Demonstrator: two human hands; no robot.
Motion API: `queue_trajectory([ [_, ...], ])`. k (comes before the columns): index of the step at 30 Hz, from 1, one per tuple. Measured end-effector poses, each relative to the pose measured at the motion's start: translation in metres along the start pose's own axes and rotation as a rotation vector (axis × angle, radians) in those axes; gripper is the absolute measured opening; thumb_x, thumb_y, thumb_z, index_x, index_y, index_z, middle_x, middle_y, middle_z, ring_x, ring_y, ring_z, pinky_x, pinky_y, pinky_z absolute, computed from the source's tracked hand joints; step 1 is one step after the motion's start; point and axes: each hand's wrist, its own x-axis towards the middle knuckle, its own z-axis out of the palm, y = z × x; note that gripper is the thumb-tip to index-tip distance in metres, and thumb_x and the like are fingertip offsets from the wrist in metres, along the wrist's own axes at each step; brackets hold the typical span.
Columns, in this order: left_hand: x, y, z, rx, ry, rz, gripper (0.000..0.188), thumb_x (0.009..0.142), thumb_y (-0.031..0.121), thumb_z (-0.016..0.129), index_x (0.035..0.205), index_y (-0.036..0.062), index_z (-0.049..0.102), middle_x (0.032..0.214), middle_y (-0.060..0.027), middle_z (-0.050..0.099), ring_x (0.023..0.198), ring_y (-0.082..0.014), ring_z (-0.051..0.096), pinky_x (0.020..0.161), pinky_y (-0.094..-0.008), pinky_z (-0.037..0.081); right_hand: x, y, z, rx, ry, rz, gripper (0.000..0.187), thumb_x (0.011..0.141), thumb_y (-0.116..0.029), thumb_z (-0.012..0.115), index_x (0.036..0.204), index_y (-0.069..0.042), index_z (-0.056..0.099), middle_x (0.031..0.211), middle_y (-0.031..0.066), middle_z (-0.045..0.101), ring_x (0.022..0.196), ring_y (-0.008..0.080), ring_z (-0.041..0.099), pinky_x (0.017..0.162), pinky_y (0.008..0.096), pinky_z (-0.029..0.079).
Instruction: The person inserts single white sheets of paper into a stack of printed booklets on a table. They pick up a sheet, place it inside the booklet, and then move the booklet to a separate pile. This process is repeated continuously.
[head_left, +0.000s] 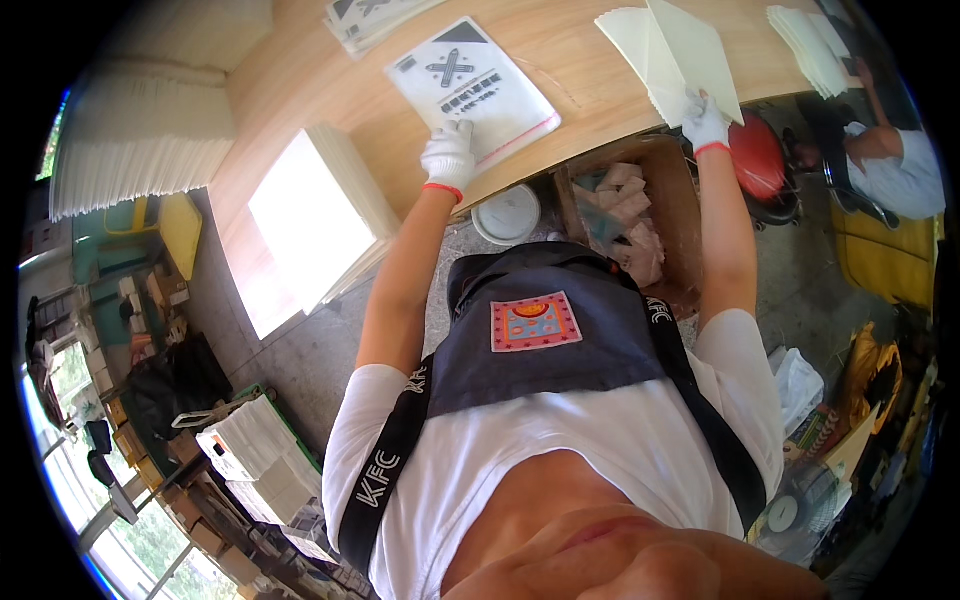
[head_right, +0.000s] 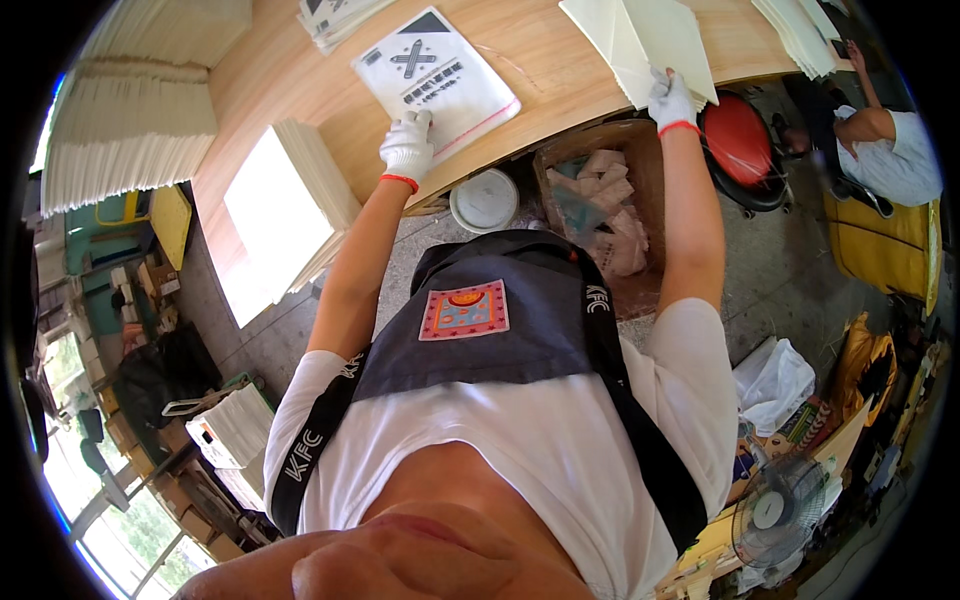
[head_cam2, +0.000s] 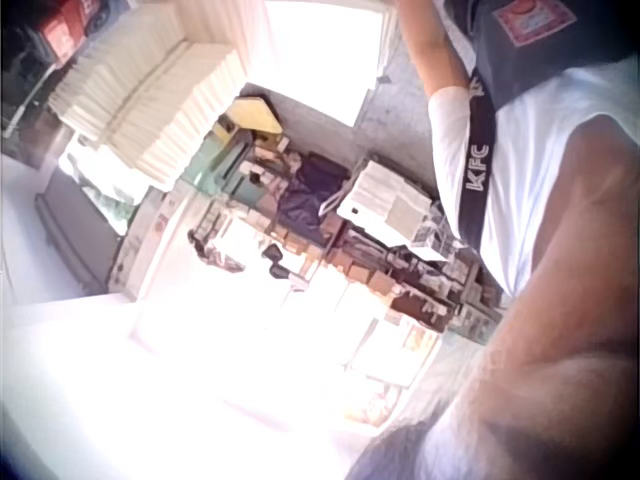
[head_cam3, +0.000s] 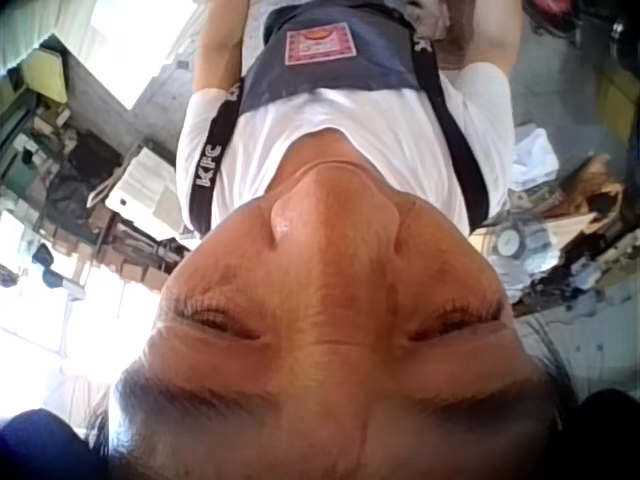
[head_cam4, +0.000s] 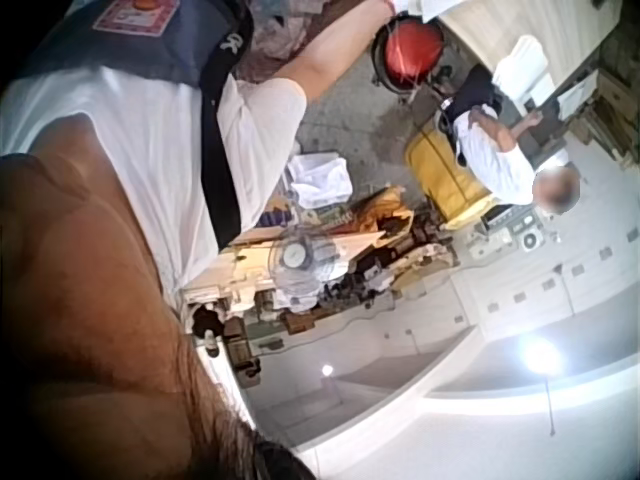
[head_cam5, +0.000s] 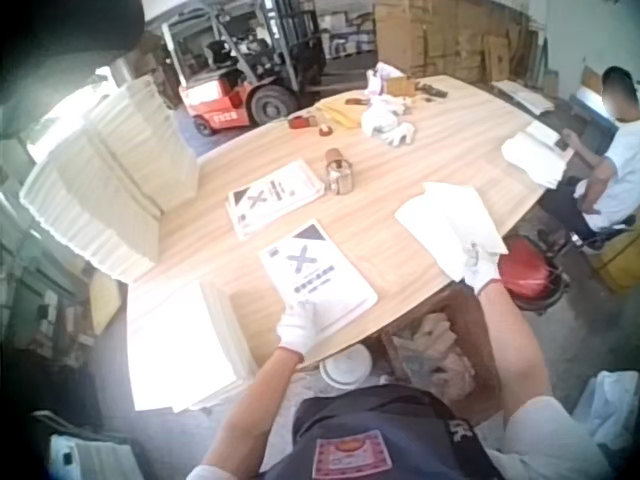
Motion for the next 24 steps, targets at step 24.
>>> queue_trajectory([
  [24,-0.021,-0.024,0.032,-0.820,0.376,0.228,0.029,0.071,-0.010,0.046,0.092,0.0065,0.058,0.088,-0.0114,0.057,0.072,-0.0259,0.056,0.063,-0.0333,0.047,-0.248,0.086,-0.033,-0.258,-0.458,0.531,0.029,0.086,-0.014,0.049,0.113,-0.004,0.042,0.091,0.0060,0.053,0.063,0.0109,0.053,0.047,0.0177,0.042],
])
